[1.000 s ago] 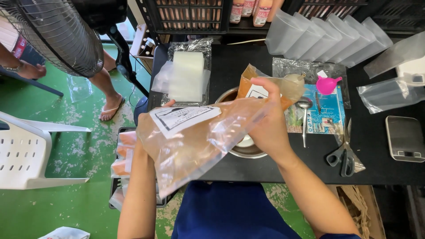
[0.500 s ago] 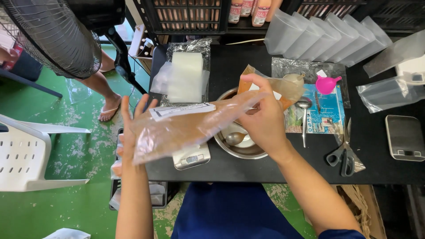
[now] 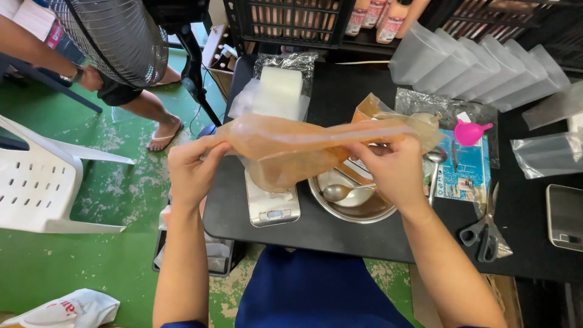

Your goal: Measuring orange powder on a digital scale and transferring it into plastic bags using a spoon and funnel.

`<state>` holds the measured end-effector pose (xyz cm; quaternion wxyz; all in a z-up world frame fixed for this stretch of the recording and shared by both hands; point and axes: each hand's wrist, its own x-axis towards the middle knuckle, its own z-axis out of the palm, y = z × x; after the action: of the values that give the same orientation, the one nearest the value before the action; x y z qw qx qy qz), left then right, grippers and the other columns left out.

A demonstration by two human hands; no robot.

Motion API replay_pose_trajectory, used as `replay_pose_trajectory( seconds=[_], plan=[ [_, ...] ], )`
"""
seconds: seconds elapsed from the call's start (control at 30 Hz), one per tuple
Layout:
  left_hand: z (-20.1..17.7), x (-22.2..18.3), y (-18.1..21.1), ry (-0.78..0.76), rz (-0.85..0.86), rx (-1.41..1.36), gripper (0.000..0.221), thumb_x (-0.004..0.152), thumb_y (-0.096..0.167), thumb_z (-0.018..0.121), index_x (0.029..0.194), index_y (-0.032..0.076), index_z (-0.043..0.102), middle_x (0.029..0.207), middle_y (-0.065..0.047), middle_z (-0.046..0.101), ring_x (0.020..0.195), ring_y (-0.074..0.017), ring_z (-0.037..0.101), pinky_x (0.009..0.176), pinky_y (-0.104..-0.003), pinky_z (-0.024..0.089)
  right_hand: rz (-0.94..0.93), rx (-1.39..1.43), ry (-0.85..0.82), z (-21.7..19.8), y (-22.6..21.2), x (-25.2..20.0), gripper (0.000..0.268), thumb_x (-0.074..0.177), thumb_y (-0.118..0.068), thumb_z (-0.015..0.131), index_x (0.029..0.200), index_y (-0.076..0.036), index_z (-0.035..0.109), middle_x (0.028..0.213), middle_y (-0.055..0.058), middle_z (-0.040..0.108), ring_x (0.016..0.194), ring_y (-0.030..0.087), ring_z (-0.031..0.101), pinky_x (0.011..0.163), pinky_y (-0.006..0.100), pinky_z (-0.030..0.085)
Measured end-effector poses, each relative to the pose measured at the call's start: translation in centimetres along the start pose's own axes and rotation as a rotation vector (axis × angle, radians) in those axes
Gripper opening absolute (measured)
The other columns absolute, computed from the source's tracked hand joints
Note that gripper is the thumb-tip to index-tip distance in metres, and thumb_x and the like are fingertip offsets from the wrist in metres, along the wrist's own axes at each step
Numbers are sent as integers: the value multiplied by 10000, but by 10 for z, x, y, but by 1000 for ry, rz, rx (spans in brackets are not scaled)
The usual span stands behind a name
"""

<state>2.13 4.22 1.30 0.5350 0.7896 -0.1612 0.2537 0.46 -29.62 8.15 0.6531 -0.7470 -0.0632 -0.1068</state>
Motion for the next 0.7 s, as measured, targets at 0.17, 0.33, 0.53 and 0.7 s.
replay_pose_trajectory(
  seconds=[0.17, 0.33, 0.53, 0.7],
  plan=[
    [2, 4, 14, 27, 21, 37, 66, 919, 123, 802, 975, 144, 832, 746, 6, 764, 631, -156, 689, 717, -277, 567, 58, 52, -157, 1, 10, 4, 659, 698, 73, 892, 1302, -2, 641, 1164, 95, 687, 999, 186, 654, 729, 277, 626],
    [-4, 15, 27, 39, 46, 38, 57, 953, 73, 790, 967, 121, 816, 703, -22, 730, 747, 3, 490, 693, -256, 525, 173, 75, -112, -1, 15, 5, 436, 796, 42, 844, 1210, 5, 712, 995, 120, 717, 785, 150, 678, 733, 316, 651],
    [-7, 11, 16, 35, 10, 8, 40, 950, 78, 799, 946, 112, 820, 670, -17, 717, 747, 1, 480, 679, -243, 523, 201, 51, -81, -2, 16, 4, 410, 791, -2, 861, 1172, 40, 718, 891, 109, 665, 739, 123, 660, 690, 306, 640],
    [-9, 8, 13, 44, -27, -37, 23, 961, 66, 789, 963, 56, 810, 672, -50, 716, 726, -25, 512, 663, -249, 515, 226, 17, -157, 13, 29, -2, 389, 742, 3, 899, 1098, 50, 749, 836, 152, 718, 686, 137, 686, 662, 315, 639]
  ],
)
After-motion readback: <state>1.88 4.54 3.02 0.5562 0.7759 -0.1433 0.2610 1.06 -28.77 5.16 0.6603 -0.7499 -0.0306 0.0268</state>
